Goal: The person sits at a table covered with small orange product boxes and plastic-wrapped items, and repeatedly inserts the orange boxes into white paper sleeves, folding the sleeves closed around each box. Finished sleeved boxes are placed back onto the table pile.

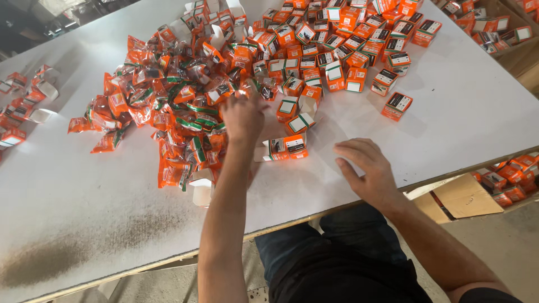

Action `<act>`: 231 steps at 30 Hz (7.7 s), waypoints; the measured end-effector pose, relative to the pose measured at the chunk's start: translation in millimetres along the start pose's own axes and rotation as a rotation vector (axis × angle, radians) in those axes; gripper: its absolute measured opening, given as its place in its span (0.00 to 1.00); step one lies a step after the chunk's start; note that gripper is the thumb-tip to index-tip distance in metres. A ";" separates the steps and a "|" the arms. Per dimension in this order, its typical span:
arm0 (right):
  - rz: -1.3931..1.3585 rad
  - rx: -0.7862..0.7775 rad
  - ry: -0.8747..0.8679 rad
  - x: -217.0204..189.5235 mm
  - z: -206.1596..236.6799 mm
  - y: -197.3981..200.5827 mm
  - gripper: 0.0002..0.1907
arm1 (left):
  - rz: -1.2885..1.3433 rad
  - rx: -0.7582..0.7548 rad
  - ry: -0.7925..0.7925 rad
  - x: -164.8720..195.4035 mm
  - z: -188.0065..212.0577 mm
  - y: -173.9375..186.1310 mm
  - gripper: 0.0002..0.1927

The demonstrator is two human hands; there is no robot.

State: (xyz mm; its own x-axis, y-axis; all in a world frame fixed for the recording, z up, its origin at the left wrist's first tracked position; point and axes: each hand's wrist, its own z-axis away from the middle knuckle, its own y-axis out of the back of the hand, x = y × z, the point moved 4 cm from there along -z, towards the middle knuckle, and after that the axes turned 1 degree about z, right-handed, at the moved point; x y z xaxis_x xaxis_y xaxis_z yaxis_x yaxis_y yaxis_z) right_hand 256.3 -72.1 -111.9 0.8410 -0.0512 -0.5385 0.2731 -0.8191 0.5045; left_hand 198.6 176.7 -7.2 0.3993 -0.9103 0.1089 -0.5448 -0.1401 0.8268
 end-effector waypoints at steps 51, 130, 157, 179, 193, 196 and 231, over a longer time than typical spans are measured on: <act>-0.025 -0.229 -0.195 -21.2 12.5 -41.6 0.10 | 0.628 -0.136 -0.203 45.6 193.1 -13.8 0.20; 0.277 -0.274 0.370 -10.7 24.3 -64.0 0.20 | 0.684 0.154 0.077 25.7 225.1 -73.9 0.28; 0.014 -0.210 0.177 -13.0 38.1 -64.6 0.25 | 0.745 0.006 0.085 21.1 222.1 -79.5 0.21; -0.087 -0.343 0.028 -18.7 33.9 -69.5 0.31 | 0.786 -0.156 0.110 14.3 210.9 -73.4 0.39; -0.515 -0.505 -0.523 18.2 26.3 -93.6 0.18 | 0.772 -0.020 0.050 14.4 223.0 -79.0 0.19; -0.382 -0.586 -0.445 19.2 29.6 -91.7 0.21 | 0.825 -0.032 0.033 12.6 225.7 -82.5 0.20; 0.111 -0.073 0.040 -7.5 12.0 -39.6 0.19 | -0.307 -0.312 -0.014 -85.0 35.9 10.4 0.04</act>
State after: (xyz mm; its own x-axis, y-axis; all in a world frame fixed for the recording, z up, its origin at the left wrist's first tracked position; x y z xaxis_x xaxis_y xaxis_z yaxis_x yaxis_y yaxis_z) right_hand 233.5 -46.1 -136.0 0.8855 -0.1149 -0.4502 0.2098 -0.7656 0.6082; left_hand 132.5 238.7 -27.6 0.4972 -0.8500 -0.1739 -0.1524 -0.2829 0.9470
